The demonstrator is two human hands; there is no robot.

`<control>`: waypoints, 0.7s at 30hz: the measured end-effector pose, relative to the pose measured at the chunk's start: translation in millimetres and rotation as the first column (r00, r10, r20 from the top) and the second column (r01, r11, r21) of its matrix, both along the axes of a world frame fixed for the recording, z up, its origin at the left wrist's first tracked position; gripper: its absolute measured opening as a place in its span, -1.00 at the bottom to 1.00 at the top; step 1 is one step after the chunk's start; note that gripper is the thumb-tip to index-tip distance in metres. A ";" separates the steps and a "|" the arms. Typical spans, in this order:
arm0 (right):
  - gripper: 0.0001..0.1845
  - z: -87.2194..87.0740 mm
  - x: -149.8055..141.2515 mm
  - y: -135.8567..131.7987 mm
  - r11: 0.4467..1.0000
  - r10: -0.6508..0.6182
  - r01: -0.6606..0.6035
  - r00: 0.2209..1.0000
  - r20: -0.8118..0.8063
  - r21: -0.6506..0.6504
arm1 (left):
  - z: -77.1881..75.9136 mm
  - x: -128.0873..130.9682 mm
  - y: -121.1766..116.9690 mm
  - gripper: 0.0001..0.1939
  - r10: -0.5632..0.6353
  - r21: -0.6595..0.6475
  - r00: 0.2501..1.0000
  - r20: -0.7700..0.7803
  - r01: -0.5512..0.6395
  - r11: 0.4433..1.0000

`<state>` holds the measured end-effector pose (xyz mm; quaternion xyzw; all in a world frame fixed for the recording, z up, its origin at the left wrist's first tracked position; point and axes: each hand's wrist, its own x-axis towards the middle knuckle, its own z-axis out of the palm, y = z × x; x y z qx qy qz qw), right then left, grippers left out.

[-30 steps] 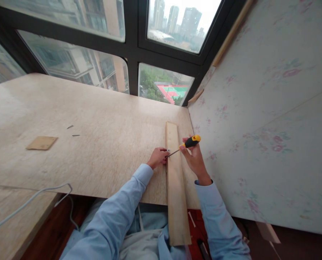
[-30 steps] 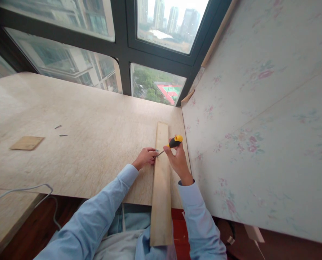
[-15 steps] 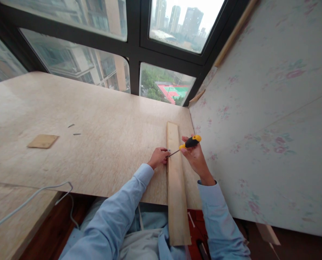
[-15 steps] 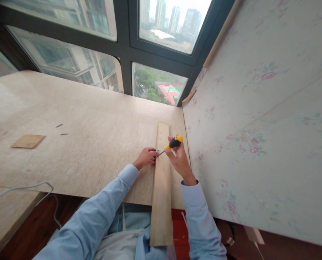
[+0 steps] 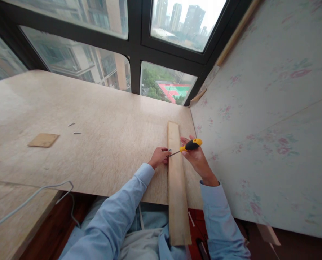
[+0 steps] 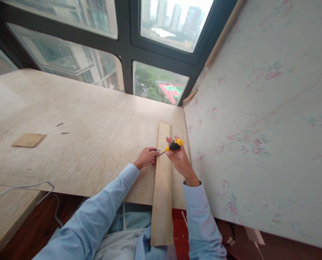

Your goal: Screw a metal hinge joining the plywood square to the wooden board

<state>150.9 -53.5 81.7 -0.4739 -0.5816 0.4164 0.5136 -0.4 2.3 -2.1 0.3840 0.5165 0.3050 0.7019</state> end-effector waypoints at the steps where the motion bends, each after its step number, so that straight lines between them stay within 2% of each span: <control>1: -0.29 1.1 0.8 -1.1 0.999 0.028 -0.029 0.999 -0.021 -0.019 | -0.5 0.0 0.3 -0.68 -0.001 0.000 1.000 -0.004 0.001 1.000; 3: -0.41 3.3 1.7 -1.1 0.999 -0.008 0.008 1.000 0.011 -0.040 | -1.1 0.1 0.6 -0.67 -0.005 0.001 1.000 0.000 0.005 1.000; 5: -0.51 3.7 0.9 2.2 0.985 -0.168 0.171 0.976 0.140 -0.009 | -1.1 0.2 0.3 -0.68 -0.005 0.000 1.000 0.004 0.005 1.000; 7: -0.52 2.1 -1.6 7.2 0.934 -0.356 0.347 0.893 0.275 0.081 | -0.9 0.3 -0.3 -0.68 0.001 0.003 1.000 0.006 -0.001 1.000; 8: -0.50 0.9 -3.3 9.4 0.913 -0.407 0.388 0.860 0.308 0.122 | -0.7 0.3 -0.7 -0.68 0.002 0.007 1.000 0.009 -0.002 1.000; 10: -0.50 -0.9 -6.5 11.8 0.927 -0.375 0.346 0.881 0.287 0.147 | -0.4 0.2 -1.3 -0.69 -0.001 0.019 1.000 0.020 0.001 1.000; 13: -0.51 -1.2 -8.4 8.0 0.990 -0.119 0.111 0.988 0.094 0.085 | -0.2 -0.1 -1.1 -0.68 -0.003 0.019 1.000 0.020 0.003 1.000; 16: -0.45 -0.8 -5.1 0.4 0.999 0.044 -0.043 0.997 -0.065 0.015 | -0.2 -0.3 0.1 -0.64 0.002 0.006 1.000 -0.001 -0.002 1.000; 18: -0.45 -2.0 -2.1 -2.1 0.999 0.017 -0.019 0.998 -0.060 -0.027 | -0.8 0.0 0.8 -0.64 -0.001 0.004 1.000 -0.006 0.001 1.000; 20: -0.48 -4.0 -0.7 -0.9 0.989 -0.141 0.142 0.989 0.055 -0.031 | -1.9 0.5 1.2 -0.68 -0.001 0.011 1.000 -0.002 0.001 1.000; 21: -0.49 -5.0 -0.9 0.9 0.968 -0.249 0.252 0.959 0.139 -0.008 | -2.7 0.8 1.2 -0.70 0.001 0.013 1.000 0.003 -0.001 1.000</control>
